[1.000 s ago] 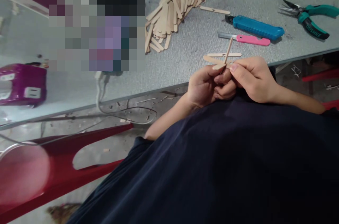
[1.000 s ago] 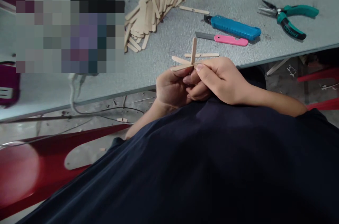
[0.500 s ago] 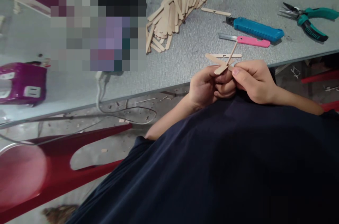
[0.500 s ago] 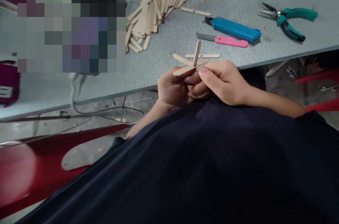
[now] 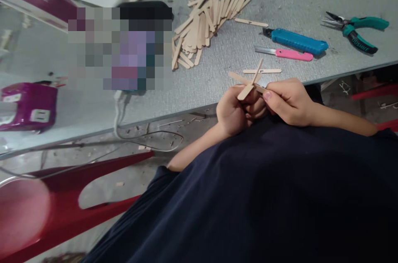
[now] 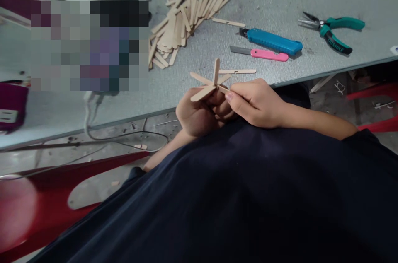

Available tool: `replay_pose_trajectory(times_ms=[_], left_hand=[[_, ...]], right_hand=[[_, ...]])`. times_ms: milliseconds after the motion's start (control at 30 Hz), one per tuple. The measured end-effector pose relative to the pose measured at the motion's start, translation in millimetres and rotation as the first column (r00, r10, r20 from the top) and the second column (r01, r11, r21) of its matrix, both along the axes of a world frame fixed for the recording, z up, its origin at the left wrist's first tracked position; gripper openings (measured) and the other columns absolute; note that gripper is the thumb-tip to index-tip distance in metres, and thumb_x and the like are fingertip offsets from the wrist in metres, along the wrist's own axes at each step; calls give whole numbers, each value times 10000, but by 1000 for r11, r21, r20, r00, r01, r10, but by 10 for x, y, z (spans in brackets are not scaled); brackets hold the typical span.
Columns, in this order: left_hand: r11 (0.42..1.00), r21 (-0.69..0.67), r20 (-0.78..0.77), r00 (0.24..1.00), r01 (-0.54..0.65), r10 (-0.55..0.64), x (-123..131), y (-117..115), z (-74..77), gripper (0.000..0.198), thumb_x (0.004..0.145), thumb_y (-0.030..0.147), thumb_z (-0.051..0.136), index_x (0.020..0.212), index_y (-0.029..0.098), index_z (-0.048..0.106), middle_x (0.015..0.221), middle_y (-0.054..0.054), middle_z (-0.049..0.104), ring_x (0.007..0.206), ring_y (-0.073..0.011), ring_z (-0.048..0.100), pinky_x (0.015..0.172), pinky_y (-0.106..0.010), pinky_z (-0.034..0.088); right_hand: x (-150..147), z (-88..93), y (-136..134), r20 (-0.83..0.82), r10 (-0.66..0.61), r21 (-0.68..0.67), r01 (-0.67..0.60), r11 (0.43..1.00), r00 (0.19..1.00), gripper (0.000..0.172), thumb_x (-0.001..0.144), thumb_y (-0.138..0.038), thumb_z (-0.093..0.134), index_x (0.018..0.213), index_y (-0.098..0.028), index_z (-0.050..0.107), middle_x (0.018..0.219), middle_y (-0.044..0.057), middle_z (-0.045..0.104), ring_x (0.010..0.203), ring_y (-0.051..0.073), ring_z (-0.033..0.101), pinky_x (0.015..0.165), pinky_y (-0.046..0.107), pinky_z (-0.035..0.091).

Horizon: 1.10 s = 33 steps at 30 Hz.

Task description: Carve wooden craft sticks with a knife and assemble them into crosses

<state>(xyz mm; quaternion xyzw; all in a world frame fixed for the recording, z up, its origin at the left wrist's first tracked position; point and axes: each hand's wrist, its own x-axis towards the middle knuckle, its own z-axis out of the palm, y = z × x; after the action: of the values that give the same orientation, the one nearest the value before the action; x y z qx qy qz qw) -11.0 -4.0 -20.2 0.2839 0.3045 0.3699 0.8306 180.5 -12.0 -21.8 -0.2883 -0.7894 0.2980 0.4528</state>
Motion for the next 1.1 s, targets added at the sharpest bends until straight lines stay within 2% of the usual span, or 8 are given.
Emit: replay_pose_trajectory(times_ms=[167,267,367,433,667,833,933,1100], left_hand=[[984,150,-6,995,-95,97,-110,5,95,746,1156,631,604,651,270,189,562,72,128,442,-105,176,468,-289,338],[951,215,-2,973,-224,230,-149,10,206,731,1185,569,571,652,251,184,581,71,104,446,-96,163,483,-270,347],[942,216,29,966,-256,256,-145,24,244,691,1189,497,569,656,239,214,582,72,125,436,-80,168,485,-254,328],[953,190,42,972,-234,231,-135,40,220,667,1180,467,589,671,243,219,585,73,145,431,-78,199,490,-254,331],[977,102,30,982,-186,184,-154,87,171,658,1155,553,681,737,271,259,590,91,193,426,-85,275,489,-257,360],[972,190,-34,988,-139,148,-183,107,228,626,1193,588,633,737,254,363,581,88,254,447,-75,275,512,-234,383],[927,365,-79,989,-89,126,-200,187,253,621,1134,629,716,736,243,438,588,80,298,476,-75,285,508,-227,352],[761,649,-135,985,8,105,-222,393,331,684,1019,765,857,735,236,529,582,71,380,494,-84,319,474,-242,272]], right_hand=[[221,73,118,168,-215,158,189,969,962,496,1265,-539,464,868,-272,595,759,2,623,701,174,584,732,364,483],[356,93,281,325,-369,221,310,925,871,365,1230,-514,577,1076,-235,754,1004,76,775,868,230,680,828,408,510],[367,90,398,512,-419,247,338,908,750,252,1156,-421,697,1153,-209,833,1208,124,823,989,274,726,782,408,450],[327,80,432,562,-442,248,368,896,699,188,1122,-345,733,1097,-204,854,1195,117,831,963,267,720,739,400,403],[245,88,448,556,-465,231,409,883,689,61,1072,-216,811,1028,-185,841,1107,106,849,900,254,707,742,406,370],[230,132,443,629,-471,246,417,875,619,89,1092,-225,787,1034,-179,836,1106,120,848,901,265,719,724,411,350],[247,114,442,613,-456,228,408,884,645,115,1103,-254,756,1026,-195,817,1104,123,832,899,269,710,725,418,373],[340,124,441,247,-378,170,344,924,892,318,1215,-457,614,1011,-239,723,952,60,739,816,224,641,776,397,476]])
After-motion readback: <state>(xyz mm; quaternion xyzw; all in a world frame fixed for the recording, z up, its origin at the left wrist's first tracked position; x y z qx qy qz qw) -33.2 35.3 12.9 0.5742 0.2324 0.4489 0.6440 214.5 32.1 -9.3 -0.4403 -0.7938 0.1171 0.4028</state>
